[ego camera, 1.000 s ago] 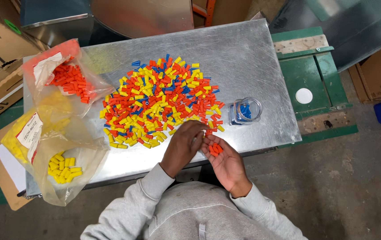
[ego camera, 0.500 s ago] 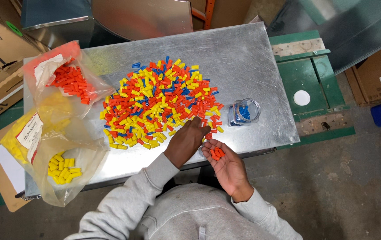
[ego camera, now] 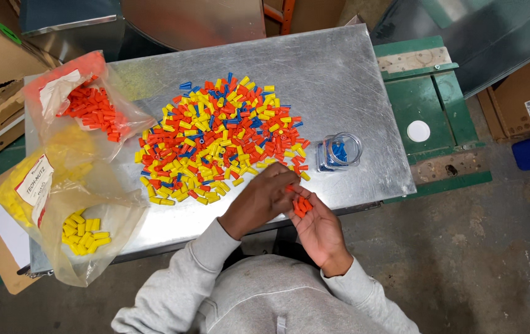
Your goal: The person sorts small colorful plastic pieces on a metal table by color. They pick blue pieces and place them into a clear jar, then gather orange pieces into a plastic bag, and finally collect yellow pieces into another plastic bag.
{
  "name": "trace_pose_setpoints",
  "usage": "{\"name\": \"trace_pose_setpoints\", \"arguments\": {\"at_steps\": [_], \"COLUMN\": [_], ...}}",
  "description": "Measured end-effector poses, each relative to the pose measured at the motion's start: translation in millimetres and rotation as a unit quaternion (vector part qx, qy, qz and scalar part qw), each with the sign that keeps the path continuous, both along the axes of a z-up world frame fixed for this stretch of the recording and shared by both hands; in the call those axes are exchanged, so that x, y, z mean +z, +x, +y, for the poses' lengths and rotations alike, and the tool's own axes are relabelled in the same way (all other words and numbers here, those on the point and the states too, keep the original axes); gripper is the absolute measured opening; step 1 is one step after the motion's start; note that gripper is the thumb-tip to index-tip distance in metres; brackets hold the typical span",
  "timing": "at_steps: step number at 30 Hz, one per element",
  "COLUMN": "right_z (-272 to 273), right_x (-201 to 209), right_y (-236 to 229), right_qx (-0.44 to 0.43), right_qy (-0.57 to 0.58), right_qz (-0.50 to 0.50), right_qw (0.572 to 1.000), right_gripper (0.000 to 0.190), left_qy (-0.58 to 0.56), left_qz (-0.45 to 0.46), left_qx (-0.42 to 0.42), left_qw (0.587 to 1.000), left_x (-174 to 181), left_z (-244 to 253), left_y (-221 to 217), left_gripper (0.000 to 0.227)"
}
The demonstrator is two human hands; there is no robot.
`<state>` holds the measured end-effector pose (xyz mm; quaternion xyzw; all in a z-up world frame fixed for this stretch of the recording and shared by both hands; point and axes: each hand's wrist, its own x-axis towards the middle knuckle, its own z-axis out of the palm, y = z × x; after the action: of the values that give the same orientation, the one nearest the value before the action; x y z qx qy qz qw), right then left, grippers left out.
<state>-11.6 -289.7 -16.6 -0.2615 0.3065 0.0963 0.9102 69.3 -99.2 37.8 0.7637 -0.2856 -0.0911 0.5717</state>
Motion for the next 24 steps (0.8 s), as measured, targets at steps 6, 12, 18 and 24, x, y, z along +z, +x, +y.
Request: {"name": "trace_pose_setpoints", "arguments": {"at_steps": [6,12,18,24], "right_z": [-15.6,-28.7,-22.6,-32.3], "right_x": [-8.4,-8.2,-6.0,-13.2], "right_y": [5.5,4.8,2.2,0.1], "right_qx": [-0.044,-0.071,-0.073,-0.087], "right_qy": [0.027,0.029,0.028,0.017], "right_qz": [-0.002,0.007,0.012,-0.011], "right_qw": [0.999,0.997,0.997,0.996], "right_gripper": [0.045,0.041,0.041,0.04], "left_qy": [-0.061,0.166,0.218,0.301], "left_qz": [-0.021,-0.082,-0.205,-0.143], "left_qx": [0.073,0.056,0.135,0.086], "left_qw": [0.995,0.981,0.945,0.939], "left_x": [10.2,-46.7,-37.0,-37.7], "left_z": [-3.5,6.3,5.6,-37.0], "left_y": [-12.7,-22.2,-12.8,-20.1], "left_gripper": [0.051,0.025,0.03,0.049]}}
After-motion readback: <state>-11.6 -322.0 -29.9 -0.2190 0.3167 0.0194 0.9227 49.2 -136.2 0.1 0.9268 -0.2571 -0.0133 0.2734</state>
